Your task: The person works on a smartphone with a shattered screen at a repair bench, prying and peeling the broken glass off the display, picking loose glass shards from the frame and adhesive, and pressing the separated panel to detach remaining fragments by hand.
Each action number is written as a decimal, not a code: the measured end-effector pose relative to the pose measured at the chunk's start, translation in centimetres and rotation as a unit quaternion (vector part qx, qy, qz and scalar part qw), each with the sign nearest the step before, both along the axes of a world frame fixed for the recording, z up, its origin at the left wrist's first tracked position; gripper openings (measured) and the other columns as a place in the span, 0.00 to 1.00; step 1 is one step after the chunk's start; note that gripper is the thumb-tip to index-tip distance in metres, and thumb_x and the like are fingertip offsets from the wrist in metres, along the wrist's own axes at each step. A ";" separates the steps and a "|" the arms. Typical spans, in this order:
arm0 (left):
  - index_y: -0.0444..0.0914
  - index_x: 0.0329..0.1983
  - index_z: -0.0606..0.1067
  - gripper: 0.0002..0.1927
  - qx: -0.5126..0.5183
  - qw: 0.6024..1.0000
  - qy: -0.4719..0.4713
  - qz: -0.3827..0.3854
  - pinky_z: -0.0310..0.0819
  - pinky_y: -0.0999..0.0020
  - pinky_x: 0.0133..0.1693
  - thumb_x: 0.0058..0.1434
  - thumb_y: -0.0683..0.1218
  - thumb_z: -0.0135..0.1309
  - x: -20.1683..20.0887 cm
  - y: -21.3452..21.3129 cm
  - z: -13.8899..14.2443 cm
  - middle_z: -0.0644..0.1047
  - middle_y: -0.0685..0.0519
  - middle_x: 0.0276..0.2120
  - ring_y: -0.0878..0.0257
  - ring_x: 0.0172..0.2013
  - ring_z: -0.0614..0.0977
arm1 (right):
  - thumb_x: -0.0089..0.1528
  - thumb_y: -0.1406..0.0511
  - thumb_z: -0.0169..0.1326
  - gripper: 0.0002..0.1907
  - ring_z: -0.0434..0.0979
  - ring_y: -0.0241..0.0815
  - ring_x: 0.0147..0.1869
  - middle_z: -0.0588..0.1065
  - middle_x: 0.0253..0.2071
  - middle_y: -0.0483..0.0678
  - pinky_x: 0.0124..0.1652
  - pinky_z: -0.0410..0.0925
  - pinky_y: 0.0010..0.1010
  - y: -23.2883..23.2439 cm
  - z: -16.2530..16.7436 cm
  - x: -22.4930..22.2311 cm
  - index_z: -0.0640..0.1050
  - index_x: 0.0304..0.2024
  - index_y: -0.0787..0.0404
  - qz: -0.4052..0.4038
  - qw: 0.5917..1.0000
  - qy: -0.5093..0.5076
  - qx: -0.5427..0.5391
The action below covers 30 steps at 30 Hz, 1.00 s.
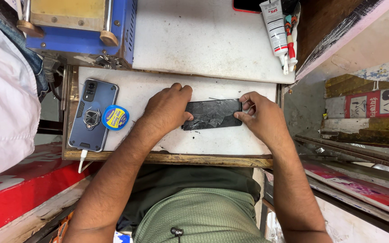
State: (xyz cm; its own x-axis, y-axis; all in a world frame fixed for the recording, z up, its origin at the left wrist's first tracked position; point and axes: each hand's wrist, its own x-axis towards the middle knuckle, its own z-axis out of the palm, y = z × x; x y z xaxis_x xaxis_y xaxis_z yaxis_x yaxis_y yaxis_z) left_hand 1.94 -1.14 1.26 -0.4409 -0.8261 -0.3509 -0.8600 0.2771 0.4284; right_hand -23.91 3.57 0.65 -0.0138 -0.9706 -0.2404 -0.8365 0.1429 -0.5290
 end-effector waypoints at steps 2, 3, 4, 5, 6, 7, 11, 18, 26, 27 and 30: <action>0.37 0.47 0.72 0.27 0.005 1.000 0.007 -0.002 0.80 0.57 0.46 0.51 0.53 0.70 0.0 0.0 0.0 0.76 0.46 0.45 0.51 0.47 0.81 | 0.52 0.63 0.71 0.23 0.78 0.35 0.35 0.79 0.34 0.44 0.36 0.73 0.29 0.1 -0.2 0.0 0.79 0.48 0.60 -0.008 1.000 -0.002 0.002; 0.37 0.47 0.73 0.26 0.008 1.000 0.012 -0.001 0.80 0.57 0.46 0.52 0.53 0.70 0.1 0.0 0.1 0.76 0.47 0.45 0.52 0.47 0.81 | 0.52 0.63 0.71 0.24 0.78 0.34 0.35 0.79 0.34 0.44 0.36 0.73 0.29 0.1 -0.3 -0.1 0.78 0.49 0.60 -0.011 1.000 -0.005 0.002; 0.38 0.46 0.73 0.25 0.011 1.000 0.017 0.000 0.80 0.57 0.46 0.52 0.53 0.70 0.1 0.0 0.1 0.76 0.47 0.45 0.52 0.47 0.81 | 0.53 0.63 0.71 0.24 0.78 0.34 0.36 0.79 0.34 0.44 0.36 0.73 0.29 0.2 -0.5 -0.1 0.78 0.49 0.61 -0.015 1.000 -0.007 0.003; 0.38 0.46 0.73 0.25 0.021 1.000 0.014 -0.001 0.80 0.57 0.46 0.52 0.53 0.69 0.1 -0.1 0.1 0.76 0.48 0.45 0.53 0.47 0.81 | 0.53 0.63 0.71 0.25 0.78 0.34 0.36 0.79 0.34 0.44 0.36 0.73 0.28 0.2 -0.6 -0.2 0.78 0.50 0.61 -0.019 1.000 -0.010 0.005; 0.38 0.46 0.73 0.24 0.031 0.999 0.011 0.000 0.80 0.58 0.46 0.52 0.53 0.69 0.1 -0.2 0.1 0.76 0.48 0.45 0.54 0.47 0.81 | 0.53 0.63 0.71 0.25 0.78 0.33 0.36 0.79 0.34 0.44 0.36 0.73 0.28 0.1 -0.8 -0.3 0.78 0.50 0.61 -0.020 1.000 -0.014 0.006; 0.39 0.47 0.73 0.24 0.041 0.999 0.008 0.001 0.80 0.58 0.46 0.52 0.53 0.68 0.1 -0.3 0.1 0.76 0.49 0.45 0.55 0.47 0.82 | 0.53 0.63 0.71 0.24 0.78 0.33 0.35 0.79 0.34 0.44 0.36 0.73 0.28 0.0 -0.9 -0.5 0.78 0.49 0.61 -0.021 1.000 -0.018 0.007; 0.40 0.47 0.74 0.23 0.059 0.998 0.010 -0.018 0.79 0.58 0.48 0.53 0.53 0.68 0.3 -1.0 0.1 0.76 0.52 0.46 0.56 0.47 0.81 | 0.54 0.63 0.71 0.20 0.79 0.32 0.36 0.80 0.34 0.42 0.37 0.73 0.26 -0.5 -1.2 -0.9 0.80 0.45 0.61 0.003 1.000 -0.026 0.009; 0.42 0.48 0.74 0.22 0.065 0.998 0.001 -0.021 0.78 0.58 0.49 0.54 0.52 0.67 0.2 -1.4 0.3 0.76 0.53 0.48 0.56 0.48 0.81 | 0.51 0.65 0.70 0.24 0.78 0.38 0.32 0.79 0.30 0.45 0.34 0.70 0.31 -1.7 -0.2 -0.7 0.79 0.49 0.59 0.026 0.999 -0.004 0.045; 0.41 0.48 0.74 0.22 0.033 0.998 -0.009 -0.049 0.77 0.57 0.49 0.54 0.49 0.69 -0.8 -1.4 0.1 0.76 0.52 0.48 0.55 0.51 0.79 | 0.50 0.65 0.72 0.24 0.78 0.43 0.32 0.78 0.28 0.47 0.34 0.69 0.35 -3.3 1.0 -0.3 0.75 0.46 0.60 0.073 0.991 0.055 0.099; 0.41 0.48 0.74 0.22 0.015 0.998 -0.007 -0.054 0.77 0.57 0.50 0.53 0.50 0.69 -1.1 -1.4 0.1 0.76 0.51 0.48 0.54 0.51 0.79 | 0.50 0.65 0.72 0.24 0.78 0.42 0.33 0.78 0.28 0.47 0.34 0.69 0.35 -3.4 1.1 -0.4 0.75 0.44 0.60 0.074 0.991 0.049 0.103; 0.41 0.46 0.74 0.21 -0.023 0.998 0.032 -0.055 0.77 0.56 0.47 0.52 0.49 0.69 -1.8 -0.9 0.6 0.77 0.51 0.45 0.54 0.49 0.79 | 0.50 0.67 0.72 0.22 0.77 0.41 0.34 0.77 0.29 0.46 0.34 0.69 0.33 -3.4 1.4 -0.8 0.74 0.41 0.62 0.070 0.993 0.010 0.099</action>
State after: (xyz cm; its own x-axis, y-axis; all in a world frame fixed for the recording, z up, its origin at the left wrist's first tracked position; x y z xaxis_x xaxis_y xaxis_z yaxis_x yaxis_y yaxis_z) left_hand 0.12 -2.00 1.85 -0.5505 -0.7858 -0.2820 -0.7946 0.3895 0.4657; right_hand -24.68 0.21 2.04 0.1105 -0.8975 -0.4269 -0.8657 0.1241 -0.4849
